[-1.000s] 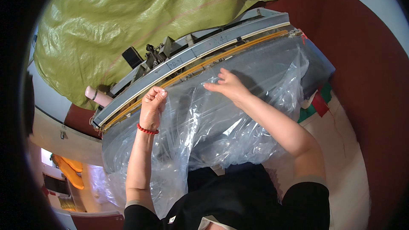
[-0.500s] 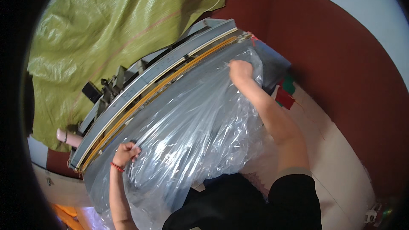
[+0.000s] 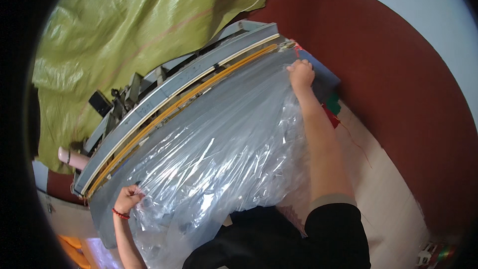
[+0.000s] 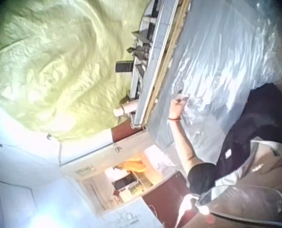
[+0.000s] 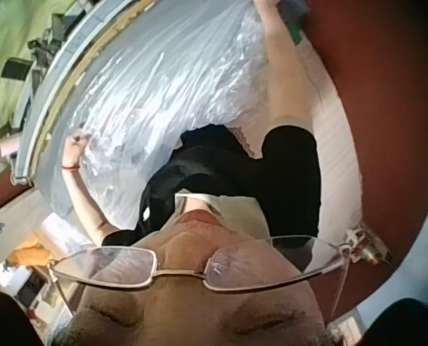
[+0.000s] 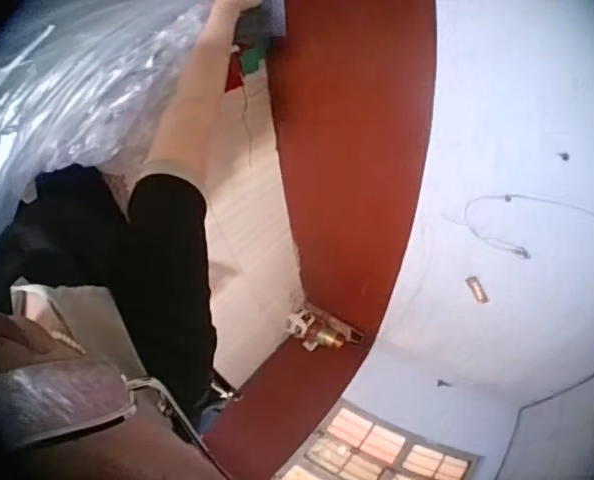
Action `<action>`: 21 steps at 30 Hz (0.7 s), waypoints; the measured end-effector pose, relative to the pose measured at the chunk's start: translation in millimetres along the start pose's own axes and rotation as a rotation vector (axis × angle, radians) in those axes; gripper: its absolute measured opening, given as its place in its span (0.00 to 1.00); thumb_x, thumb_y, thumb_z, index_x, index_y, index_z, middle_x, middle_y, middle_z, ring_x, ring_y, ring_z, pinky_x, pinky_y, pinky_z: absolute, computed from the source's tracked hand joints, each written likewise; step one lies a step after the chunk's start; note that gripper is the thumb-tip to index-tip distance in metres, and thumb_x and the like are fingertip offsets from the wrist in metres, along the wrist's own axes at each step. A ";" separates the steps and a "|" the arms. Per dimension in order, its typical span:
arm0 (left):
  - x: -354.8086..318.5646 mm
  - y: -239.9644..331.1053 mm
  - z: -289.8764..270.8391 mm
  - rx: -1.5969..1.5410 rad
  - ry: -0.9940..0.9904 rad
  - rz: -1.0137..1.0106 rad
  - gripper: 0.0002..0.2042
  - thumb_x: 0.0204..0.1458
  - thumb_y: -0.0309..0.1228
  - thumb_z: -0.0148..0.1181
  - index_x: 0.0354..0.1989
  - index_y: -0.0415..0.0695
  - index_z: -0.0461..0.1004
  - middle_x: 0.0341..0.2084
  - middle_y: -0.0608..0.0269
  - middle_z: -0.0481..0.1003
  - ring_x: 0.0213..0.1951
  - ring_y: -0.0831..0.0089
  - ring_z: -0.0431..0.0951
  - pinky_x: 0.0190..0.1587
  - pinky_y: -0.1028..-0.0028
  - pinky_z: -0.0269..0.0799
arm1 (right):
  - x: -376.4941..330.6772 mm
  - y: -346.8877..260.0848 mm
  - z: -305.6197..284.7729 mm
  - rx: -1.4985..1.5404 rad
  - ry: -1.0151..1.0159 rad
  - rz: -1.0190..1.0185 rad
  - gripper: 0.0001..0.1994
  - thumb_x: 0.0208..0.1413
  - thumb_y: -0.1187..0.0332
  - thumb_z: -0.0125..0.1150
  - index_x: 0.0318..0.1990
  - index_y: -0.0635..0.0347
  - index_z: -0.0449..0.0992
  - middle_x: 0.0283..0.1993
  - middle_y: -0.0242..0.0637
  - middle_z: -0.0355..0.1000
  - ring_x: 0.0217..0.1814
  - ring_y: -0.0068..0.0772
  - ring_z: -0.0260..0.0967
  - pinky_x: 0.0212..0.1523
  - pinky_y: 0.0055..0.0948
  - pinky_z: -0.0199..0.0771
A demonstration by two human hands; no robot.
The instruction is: Manually aligning and preparing large plastic sheets on a workspace for packaging or heat sealing.
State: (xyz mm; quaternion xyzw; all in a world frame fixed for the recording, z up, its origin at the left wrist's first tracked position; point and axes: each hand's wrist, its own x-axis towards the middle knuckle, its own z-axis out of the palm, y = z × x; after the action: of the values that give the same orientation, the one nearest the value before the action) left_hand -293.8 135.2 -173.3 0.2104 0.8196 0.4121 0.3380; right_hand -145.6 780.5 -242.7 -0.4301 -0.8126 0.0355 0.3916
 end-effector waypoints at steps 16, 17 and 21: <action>-146.4 -39.8 -16.2 0.382 0.455 0.150 0.29 0.41 0.41 0.61 0.52 0.43 0.61 0.44 0.62 0.68 0.49 0.73 0.65 0.49 0.72 0.60 | 24.9 38.5 25.7 -0.140 -0.289 -0.066 0.14 0.56 0.58 0.42 0.41 0.56 0.67 0.43 0.45 0.67 0.45 0.52 0.63 0.40 0.42 0.62; -136.0 -54.6 1.0 0.577 0.501 0.174 0.25 0.40 0.35 0.62 0.48 0.41 0.64 0.40 0.62 0.70 0.45 0.74 0.67 0.47 0.73 0.62 | 24.9 39.4 29.2 -0.134 -0.292 -0.075 0.14 0.56 0.58 0.42 0.41 0.56 0.67 0.43 0.45 0.67 0.45 0.52 0.63 0.40 0.42 0.62; -139.7 -84.7 -11.0 0.122 0.662 0.053 0.07 0.42 0.27 0.53 0.30 0.40 0.72 0.21 0.64 0.72 0.29 0.76 0.71 0.35 0.75 0.68 | 33.8 54.0 37.1 -0.164 -0.329 -0.136 0.15 0.57 0.58 0.41 0.42 0.58 0.66 0.44 0.47 0.66 0.46 0.53 0.62 0.41 0.42 0.62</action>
State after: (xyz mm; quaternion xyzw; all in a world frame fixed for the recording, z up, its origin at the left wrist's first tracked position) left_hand -212.0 -6.2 -184.6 0.1061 0.9022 0.4170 0.0294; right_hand -145.0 849.4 -269.2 -0.3932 -0.8929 0.0125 0.2189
